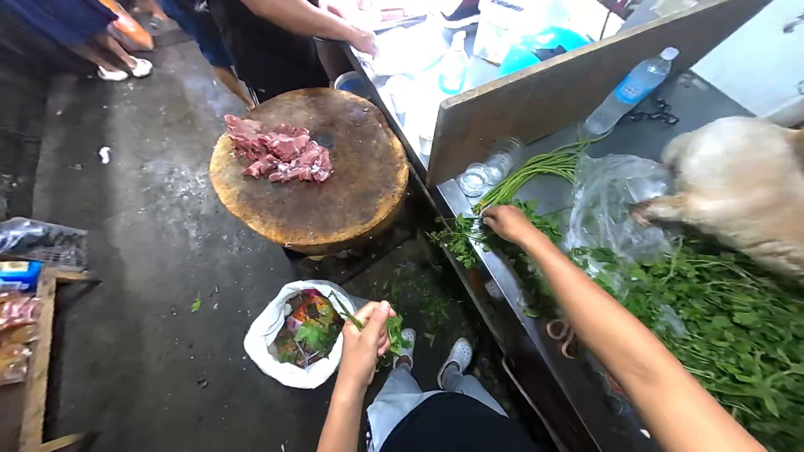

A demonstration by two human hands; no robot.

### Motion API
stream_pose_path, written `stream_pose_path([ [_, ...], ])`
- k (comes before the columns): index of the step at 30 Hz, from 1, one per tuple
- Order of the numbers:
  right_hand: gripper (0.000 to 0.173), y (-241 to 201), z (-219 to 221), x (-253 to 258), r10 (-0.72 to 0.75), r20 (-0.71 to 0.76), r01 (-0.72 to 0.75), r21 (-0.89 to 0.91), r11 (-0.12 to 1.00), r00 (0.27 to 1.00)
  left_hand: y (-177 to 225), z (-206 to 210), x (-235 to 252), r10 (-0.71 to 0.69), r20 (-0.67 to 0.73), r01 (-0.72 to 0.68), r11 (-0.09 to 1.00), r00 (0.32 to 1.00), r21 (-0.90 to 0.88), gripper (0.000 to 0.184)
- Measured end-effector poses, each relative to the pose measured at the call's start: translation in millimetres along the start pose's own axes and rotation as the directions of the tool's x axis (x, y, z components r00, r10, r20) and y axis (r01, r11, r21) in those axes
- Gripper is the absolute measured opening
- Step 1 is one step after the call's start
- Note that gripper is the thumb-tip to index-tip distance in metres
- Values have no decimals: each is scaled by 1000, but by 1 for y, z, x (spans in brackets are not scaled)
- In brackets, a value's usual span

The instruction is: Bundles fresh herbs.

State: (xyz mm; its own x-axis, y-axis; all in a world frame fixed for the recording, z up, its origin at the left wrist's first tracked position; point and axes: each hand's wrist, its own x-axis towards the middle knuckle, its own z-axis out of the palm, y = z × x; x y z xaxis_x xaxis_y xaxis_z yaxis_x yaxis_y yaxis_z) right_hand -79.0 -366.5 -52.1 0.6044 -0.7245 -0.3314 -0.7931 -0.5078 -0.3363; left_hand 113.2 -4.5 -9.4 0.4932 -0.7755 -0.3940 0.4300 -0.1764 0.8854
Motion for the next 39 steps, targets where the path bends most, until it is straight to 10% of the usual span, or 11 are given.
stream_pose_path([
  [7,24,61,-138,-151,127,-258,-48,290,956,958,-37,21,-6,-200,10,200,980,980,-14,34],
  [11,29,97,-131,-224,221,-375,-104,309,945,900,-40,57,9,-253,98,241,963,963,118,35],
  [17,32,167,-24,-255,389,-21,-384,119,916,921,-34,106,15,-250,224,166,927,942,338,33],
  [23,33,134,-4,-251,333,-259,-243,324,914,907,-44,105,10,-239,229,142,917,944,373,34],
  [29,58,131,31,-205,366,161,-383,93,919,917,-48,101,-8,-218,220,139,936,951,324,34],
  [39,26,123,-91,-259,358,-365,-93,578,811,859,-38,97,-8,-220,197,186,967,955,174,38],
])
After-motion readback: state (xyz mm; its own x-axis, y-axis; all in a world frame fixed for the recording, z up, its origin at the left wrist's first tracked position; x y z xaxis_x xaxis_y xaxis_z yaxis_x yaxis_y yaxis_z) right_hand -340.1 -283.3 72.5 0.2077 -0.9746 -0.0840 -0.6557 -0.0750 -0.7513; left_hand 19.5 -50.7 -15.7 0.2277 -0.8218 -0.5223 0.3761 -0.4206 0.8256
